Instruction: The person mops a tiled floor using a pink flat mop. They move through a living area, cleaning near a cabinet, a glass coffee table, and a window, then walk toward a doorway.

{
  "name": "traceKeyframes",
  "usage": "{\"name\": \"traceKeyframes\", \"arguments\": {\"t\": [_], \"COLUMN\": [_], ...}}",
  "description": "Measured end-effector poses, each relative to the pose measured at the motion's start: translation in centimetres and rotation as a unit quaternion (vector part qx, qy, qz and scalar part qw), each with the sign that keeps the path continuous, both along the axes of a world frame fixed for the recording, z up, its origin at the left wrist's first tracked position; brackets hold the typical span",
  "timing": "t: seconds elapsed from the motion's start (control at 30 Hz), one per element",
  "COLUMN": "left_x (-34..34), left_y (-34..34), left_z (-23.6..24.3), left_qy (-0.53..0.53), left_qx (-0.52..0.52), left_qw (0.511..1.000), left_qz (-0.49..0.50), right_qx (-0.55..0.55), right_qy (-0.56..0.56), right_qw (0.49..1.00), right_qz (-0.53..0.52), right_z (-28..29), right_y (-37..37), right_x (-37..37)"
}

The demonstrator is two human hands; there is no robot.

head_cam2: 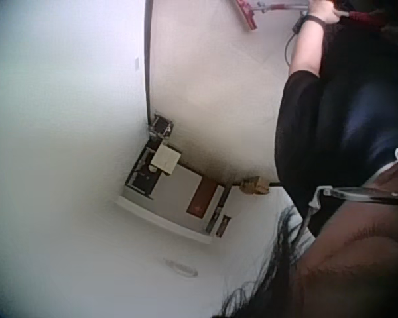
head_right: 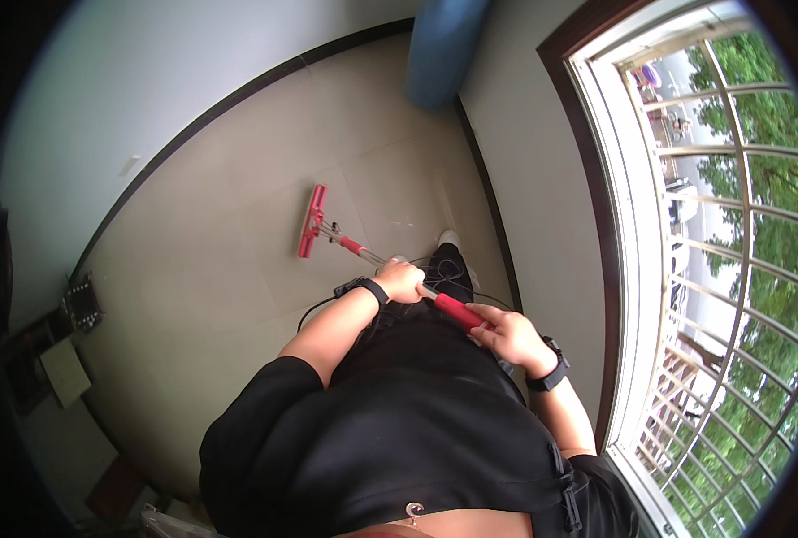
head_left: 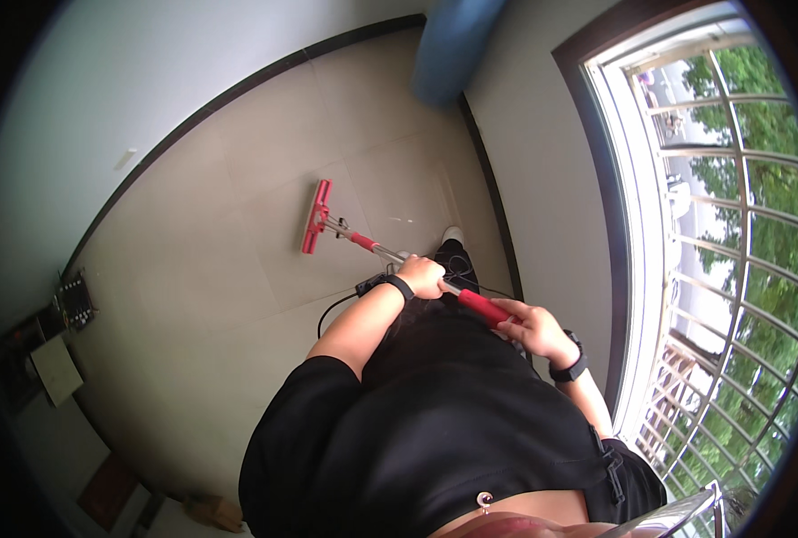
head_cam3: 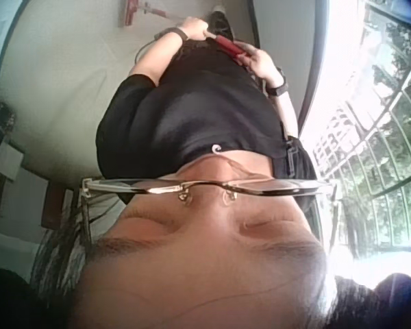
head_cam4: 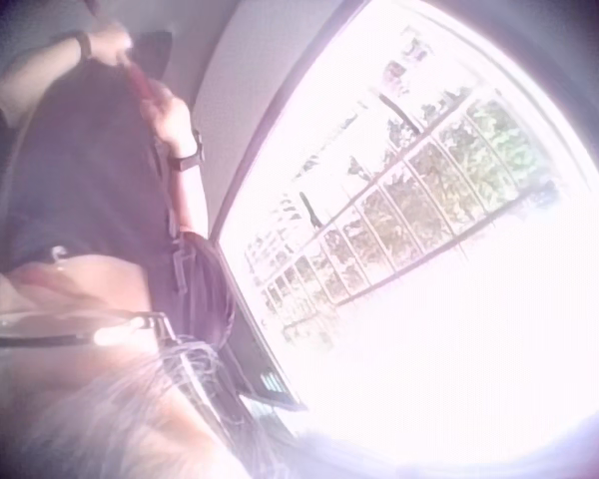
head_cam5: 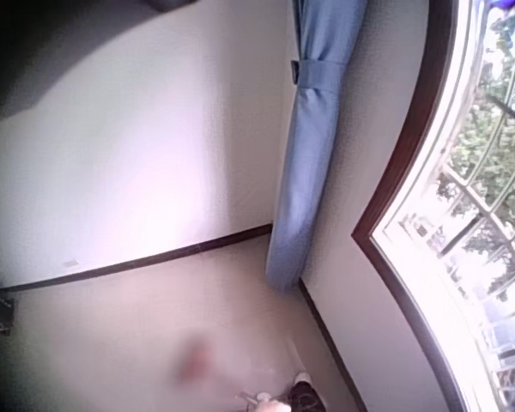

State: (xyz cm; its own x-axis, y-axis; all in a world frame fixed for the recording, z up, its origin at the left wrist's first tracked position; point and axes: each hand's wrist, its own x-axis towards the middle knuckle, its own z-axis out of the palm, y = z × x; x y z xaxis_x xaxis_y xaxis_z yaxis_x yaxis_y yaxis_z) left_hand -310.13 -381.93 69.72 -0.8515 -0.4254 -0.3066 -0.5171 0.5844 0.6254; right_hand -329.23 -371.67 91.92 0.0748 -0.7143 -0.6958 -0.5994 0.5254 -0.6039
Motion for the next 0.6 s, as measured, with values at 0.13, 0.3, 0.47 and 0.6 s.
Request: {"name": "traceKeyframes", "arguments": {"t": [0.13, 0.3, 0.47, 0.6], "left_x": [-6.0, -17.3, -33.9, -51.7], "left_y": [-1.4, -5.2, -8.4, -12.2], "left_z": [-6.0, -13.7, -22.8, -29.7], "left_qy": [-0.123, -0.135, -0.113, -0.122], "left_qx": [0.043, 0.037, 0.035, 0.049], "left_qw": [0.991, 0.984, 0.985, 0.983], "left_qz": [-0.037, -0.111, -0.124, -0.126], "right_qx": [0.012, 0.03, 0.144, 0.145], "right_qy": [-0.03, -0.029, 0.075, 0.166], "right_qw": [0.999, 0.998, 0.987, 0.968], "right_qz": [-0.009, -0.041, 0.012, 0.12], "right_z": [-8.3, -16.5, -24.9, -33.2], "right_y": [1.5, -0.7, -6.0, -10.3], "right_x": [-5.6, -14.9, -30.3, -46.4]}}
